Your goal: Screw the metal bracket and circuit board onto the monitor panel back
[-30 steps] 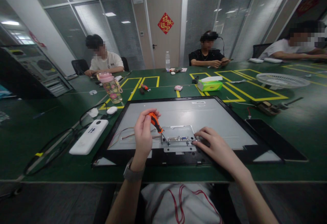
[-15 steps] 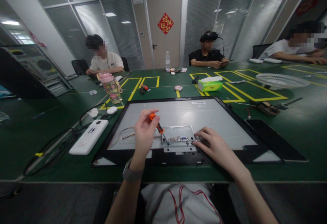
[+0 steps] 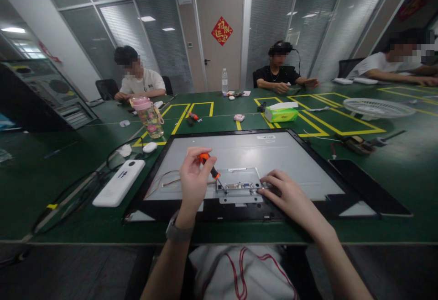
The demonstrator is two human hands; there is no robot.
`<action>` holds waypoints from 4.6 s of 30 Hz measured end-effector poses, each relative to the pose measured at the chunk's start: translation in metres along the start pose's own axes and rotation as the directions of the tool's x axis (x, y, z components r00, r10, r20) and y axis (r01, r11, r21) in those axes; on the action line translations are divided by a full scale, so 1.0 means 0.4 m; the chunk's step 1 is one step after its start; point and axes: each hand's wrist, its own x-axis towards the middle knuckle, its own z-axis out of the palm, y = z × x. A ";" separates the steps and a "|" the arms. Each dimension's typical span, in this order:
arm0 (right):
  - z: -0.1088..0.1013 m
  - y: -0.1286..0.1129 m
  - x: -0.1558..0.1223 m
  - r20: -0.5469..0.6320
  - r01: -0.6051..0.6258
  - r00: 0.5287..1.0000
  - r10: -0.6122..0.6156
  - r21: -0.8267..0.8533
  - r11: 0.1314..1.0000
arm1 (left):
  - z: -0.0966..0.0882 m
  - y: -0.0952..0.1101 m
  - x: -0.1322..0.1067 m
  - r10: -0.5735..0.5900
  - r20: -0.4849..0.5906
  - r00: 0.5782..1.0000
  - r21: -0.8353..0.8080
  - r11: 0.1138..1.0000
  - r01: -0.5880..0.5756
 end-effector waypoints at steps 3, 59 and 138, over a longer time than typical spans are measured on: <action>0.002 0.001 -0.001 -0.007 -0.003 1.000 0.003 0.001 1.000 | -0.003 -0.002 -0.003 -0.074 0.021 0.997 -0.046 0.996 0.075; -0.001 -0.003 0.002 -0.019 0.010 1.000 -0.011 -0.018 1.000 | -0.012 -0.011 -0.007 -0.230 0.064 0.971 -0.220 0.946 0.238; 0.000 -0.001 -0.002 -0.020 0.002 1.000 -0.003 -0.002 1.000 | 0.000 0.004 -0.009 -0.025 0.028 0.999 0.016 1.000 0.024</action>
